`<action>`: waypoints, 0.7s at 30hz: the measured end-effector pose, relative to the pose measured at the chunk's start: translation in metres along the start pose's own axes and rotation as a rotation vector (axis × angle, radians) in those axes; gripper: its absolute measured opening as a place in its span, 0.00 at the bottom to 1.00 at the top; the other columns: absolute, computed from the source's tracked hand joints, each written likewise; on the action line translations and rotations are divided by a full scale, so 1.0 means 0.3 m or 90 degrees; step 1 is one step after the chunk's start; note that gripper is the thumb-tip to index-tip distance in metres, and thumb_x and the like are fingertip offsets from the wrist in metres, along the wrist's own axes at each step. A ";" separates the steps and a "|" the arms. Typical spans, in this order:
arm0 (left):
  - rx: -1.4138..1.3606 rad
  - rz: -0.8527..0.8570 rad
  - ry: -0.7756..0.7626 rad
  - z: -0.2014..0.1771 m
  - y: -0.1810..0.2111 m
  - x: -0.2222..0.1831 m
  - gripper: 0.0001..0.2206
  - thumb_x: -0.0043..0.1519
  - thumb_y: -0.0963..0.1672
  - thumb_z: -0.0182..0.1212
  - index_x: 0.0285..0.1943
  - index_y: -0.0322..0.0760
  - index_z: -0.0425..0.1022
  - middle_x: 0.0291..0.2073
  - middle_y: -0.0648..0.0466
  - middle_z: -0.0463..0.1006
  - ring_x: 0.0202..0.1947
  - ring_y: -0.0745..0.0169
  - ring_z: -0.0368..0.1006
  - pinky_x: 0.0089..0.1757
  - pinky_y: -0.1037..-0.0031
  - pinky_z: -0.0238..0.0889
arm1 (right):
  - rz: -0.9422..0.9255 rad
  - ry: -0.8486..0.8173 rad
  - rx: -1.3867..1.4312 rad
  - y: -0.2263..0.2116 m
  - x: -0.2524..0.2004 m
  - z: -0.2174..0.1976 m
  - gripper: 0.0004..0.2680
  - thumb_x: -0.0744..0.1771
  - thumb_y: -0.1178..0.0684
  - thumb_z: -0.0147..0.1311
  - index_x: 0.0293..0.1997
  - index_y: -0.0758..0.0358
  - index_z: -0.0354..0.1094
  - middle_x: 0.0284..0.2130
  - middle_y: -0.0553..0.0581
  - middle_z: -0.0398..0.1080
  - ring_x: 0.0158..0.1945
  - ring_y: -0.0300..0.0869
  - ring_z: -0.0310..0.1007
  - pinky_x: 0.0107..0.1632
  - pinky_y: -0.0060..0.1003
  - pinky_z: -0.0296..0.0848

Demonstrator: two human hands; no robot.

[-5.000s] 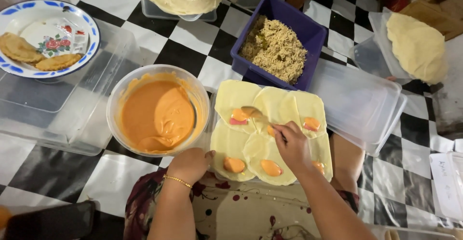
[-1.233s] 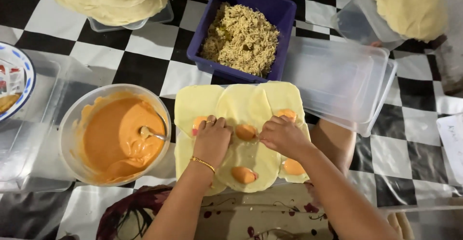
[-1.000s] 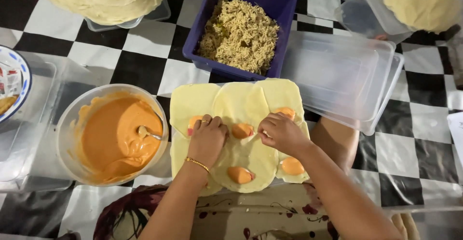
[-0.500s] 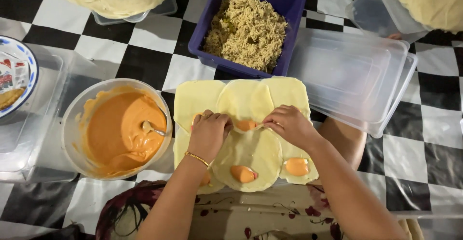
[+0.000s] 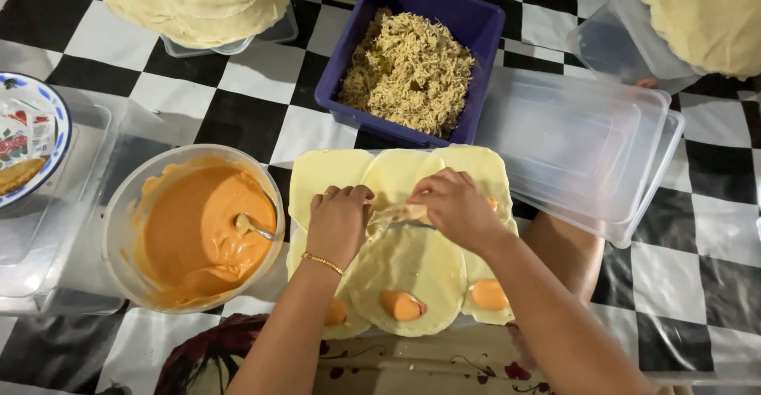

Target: Rolling and folding dough wrappers with fillings like egg and sausage to make risoles.

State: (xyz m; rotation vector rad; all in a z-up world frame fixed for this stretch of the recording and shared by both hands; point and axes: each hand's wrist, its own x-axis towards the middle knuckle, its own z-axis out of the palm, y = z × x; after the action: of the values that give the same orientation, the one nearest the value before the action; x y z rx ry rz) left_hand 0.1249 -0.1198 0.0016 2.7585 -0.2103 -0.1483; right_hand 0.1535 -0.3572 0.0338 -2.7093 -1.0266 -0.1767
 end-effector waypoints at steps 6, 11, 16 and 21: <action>0.055 0.017 0.030 -0.019 -0.003 -0.051 0.06 0.63 0.48 0.60 0.46 0.53 0.76 0.39 0.61 0.79 0.50 0.57 0.72 0.50 0.66 0.62 | -0.153 0.031 -0.013 -0.068 0.014 0.048 0.05 0.62 0.55 0.57 0.37 0.47 0.75 0.40 0.42 0.73 0.47 0.41 0.69 0.49 0.38 0.66; 0.140 0.069 0.084 0.028 0.001 -0.057 0.05 0.62 0.46 0.57 0.41 0.51 0.78 0.34 0.60 0.77 0.46 0.57 0.72 0.46 0.65 0.61 | -0.187 0.014 0.004 -0.059 0.011 0.064 0.06 0.65 0.61 0.54 0.42 0.56 0.74 0.43 0.49 0.73 0.52 0.44 0.71 0.50 0.36 0.71; 0.167 0.085 0.141 0.048 0.012 -0.042 0.05 0.61 0.43 0.56 0.36 0.48 0.77 0.28 0.60 0.77 0.38 0.57 0.74 0.43 0.65 0.62 | -0.190 -0.015 -0.017 -0.077 0.048 0.046 0.04 0.65 0.60 0.54 0.39 0.57 0.73 0.42 0.48 0.73 0.53 0.44 0.68 0.52 0.39 0.69; 0.212 0.136 0.287 0.068 0.046 -0.041 0.06 0.58 0.42 0.55 0.30 0.52 0.71 0.18 0.62 0.75 0.26 0.60 0.77 0.37 0.68 0.65 | -0.083 -0.004 0.070 0.003 0.008 0.080 0.10 0.62 0.56 0.53 0.46 0.48 0.74 0.45 0.42 0.76 0.55 0.45 0.70 0.55 0.44 0.66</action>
State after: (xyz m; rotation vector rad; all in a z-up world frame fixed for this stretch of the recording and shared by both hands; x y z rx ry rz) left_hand 0.1083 -0.1378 -0.0112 2.9736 -0.4344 0.6093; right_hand 0.1565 -0.3500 0.0108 -2.5480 -1.1790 -0.1296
